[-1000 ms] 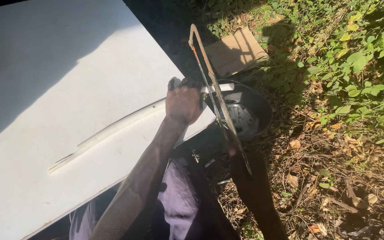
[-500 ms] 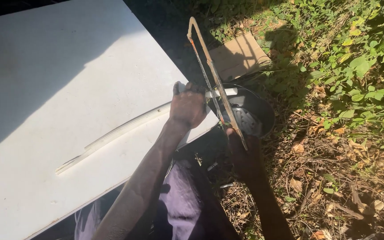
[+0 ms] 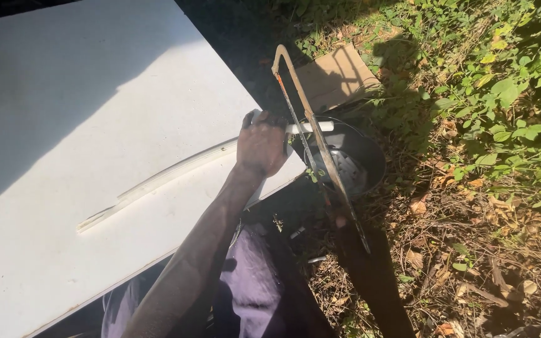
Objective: Cutting a white PVC pipe using a manual hacksaw on an outdoor surface.
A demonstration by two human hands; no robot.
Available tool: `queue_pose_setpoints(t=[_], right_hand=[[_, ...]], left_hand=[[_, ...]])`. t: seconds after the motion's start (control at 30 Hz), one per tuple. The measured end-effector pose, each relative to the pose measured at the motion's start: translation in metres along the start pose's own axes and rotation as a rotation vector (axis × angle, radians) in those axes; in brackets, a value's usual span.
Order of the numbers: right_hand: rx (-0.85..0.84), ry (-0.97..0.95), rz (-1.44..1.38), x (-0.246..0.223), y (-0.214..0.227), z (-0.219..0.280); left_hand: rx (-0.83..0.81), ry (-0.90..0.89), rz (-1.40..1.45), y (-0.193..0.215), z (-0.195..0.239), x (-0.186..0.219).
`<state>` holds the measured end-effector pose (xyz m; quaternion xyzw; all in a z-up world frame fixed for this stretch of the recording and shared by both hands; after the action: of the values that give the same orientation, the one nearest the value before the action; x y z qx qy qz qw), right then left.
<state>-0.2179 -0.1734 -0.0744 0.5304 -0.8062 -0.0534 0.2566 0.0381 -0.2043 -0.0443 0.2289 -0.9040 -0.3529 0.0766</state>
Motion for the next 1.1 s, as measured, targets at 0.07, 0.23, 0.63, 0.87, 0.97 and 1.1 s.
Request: queue_pose_setpoints(t=[0.07, 0.23, 0.63, 0.87, 0.97, 1.1], right_hand=[[-0.417, -1.736, -0.761, 0.042, -0.025, 0.06], [-0.141, -0.761, -0.491, 0.048, -0.07, -0.001], [-0.326, -0.775, -0.363, 0.039, -0.008, 0.006], [-0.105, -1.074, -0.602, 0.062, -0.108, 0.033], [-0.067, -0.773, -0.446, 0.059, -0.087, 0.015], [-0.069, -0.34, -0.179, 0.039, -0.041, 0.027]], left_hand=[[-0.044, -0.003, 0.004, -0.005, 0.0, 0.001], [-0.097, 0.027, 0.03, -0.003, 0.003, 0.001], [-0.192, 0.087, 0.031, -0.004, 0.0, 0.0], [-0.205, 0.046, 0.075, -0.012, 0.005, 0.002], [-0.359, 0.188, 0.005, -0.006, -0.002, -0.004], [-0.337, 0.175, 0.014, 0.009, -0.003, 0.004]])
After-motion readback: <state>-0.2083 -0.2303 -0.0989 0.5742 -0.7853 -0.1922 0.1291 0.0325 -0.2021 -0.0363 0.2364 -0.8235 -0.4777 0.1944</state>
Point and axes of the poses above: each hand's wrist, its own z-axis away from the middle knuckle, its own y-axis out of the back of the hand, x = y × z, the point moved 10 cm from there along -z, towards the middle knuckle, and after that the axes turned 13 degrees about x, right-handed, at the moved point
